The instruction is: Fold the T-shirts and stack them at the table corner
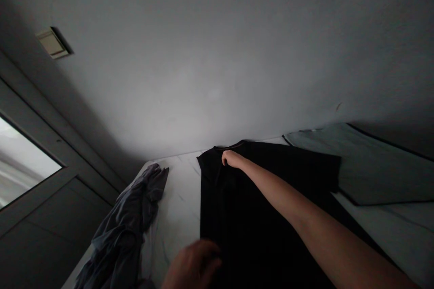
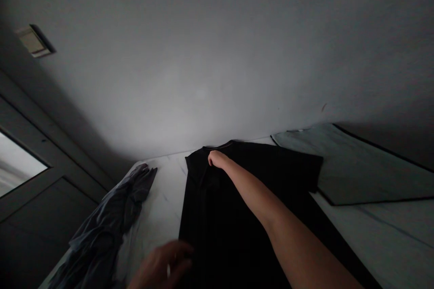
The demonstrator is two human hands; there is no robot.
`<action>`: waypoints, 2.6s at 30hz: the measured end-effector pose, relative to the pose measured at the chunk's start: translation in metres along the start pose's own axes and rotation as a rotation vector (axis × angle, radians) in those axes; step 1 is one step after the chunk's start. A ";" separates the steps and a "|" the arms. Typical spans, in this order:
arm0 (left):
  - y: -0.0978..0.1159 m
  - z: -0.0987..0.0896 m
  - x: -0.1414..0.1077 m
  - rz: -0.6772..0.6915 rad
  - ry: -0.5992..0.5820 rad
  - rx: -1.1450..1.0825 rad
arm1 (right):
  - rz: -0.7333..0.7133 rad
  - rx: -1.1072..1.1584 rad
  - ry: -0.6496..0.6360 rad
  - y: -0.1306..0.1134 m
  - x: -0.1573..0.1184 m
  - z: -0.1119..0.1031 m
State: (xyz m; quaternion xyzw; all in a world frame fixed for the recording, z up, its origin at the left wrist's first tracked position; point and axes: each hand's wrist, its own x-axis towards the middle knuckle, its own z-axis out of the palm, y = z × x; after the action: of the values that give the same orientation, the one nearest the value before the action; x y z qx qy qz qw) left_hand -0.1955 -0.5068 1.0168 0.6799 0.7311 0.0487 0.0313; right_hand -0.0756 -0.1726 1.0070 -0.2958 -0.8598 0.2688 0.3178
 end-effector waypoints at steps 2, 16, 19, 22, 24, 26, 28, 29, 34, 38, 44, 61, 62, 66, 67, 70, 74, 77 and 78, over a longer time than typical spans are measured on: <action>-0.014 -0.035 0.070 0.030 0.049 0.108 | 0.061 -0.015 0.027 -0.005 0.000 0.001; -0.086 -0.087 0.325 0.050 0.075 0.233 | 0.423 0.038 0.191 -0.001 -0.001 0.023; -0.095 -0.095 0.337 0.116 0.043 0.131 | 0.414 0.091 0.210 0.004 0.001 0.025; -0.099 -0.099 0.342 0.187 0.013 0.004 | 0.384 0.130 0.245 0.007 0.002 0.029; -0.101 -0.097 0.343 0.222 0.006 -0.060 | 0.373 0.153 0.278 0.008 0.002 0.033; -0.102 -0.095 0.346 0.235 0.007 -0.084 | 0.374 0.180 0.319 0.008 0.001 0.037; -0.103 -0.092 0.352 0.223 -0.006 -0.066 | 0.380 0.202 0.347 0.008 -0.001 0.041; -0.103 -0.091 0.356 0.209 -0.016 -0.042 | 0.385 0.204 0.351 0.008 -0.003 0.041; -0.099 -0.085 0.371 0.145 -0.008 0.127 | 0.416 0.134 0.311 0.005 -0.012 0.039; -0.098 -0.079 0.366 0.132 0.037 0.206 | 0.448 0.024 0.249 0.002 -0.020 0.033; -0.096 -0.070 0.350 0.169 0.175 0.220 | 0.401 -0.244 0.243 -0.018 -0.031 0.025; -0.086 -0.054 0.348 0.248 0.314 0.144 | 0.416 -0.330 0.043 -0.030 -0.032 0.018; -0.084 -0.053 0.346 0.227 0.329 0.160 | 0.420 -0.346 0.053 -0.031 -0.032 0.018; -0.071 -0.046 0.333 0.104 0.460 0.242 | 0.304 -0.486 0.193 -0.039 -0.030 0.023; -0.067 -0.043 0.329 0.076 0.490 0.258 | 0.235 -0.497 0.224 -0.042 -0.029 0.027; -0.060 -0.026 0.317 0.046 0.511 0.286 | 0.106 -0.398 0.226 -0.049 -0.024 0.045; -0.065 -0.003 0.308 0.078 0.426 0.331 | 0.136 -0.263 0.147 -0.046 -0.022 0.071; -0.069 0.004 0.306 0.065 0.342 0.397 | 0.162 -0.236 0.145 -0.035 -0.027 0.081; -0.069 0.003 0.306 0.050 0.325 0.412 | 0.165 -0.238 0.156 -0.031 -0.029 0.081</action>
State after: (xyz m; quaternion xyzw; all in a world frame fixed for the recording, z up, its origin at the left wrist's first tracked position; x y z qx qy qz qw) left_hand -0.2855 -0.2066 1.0121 0.6730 0.7040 0.0080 -0.2268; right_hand -0.1253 -0.2360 0.9627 -0.4208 -0.8310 0.1663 0.3234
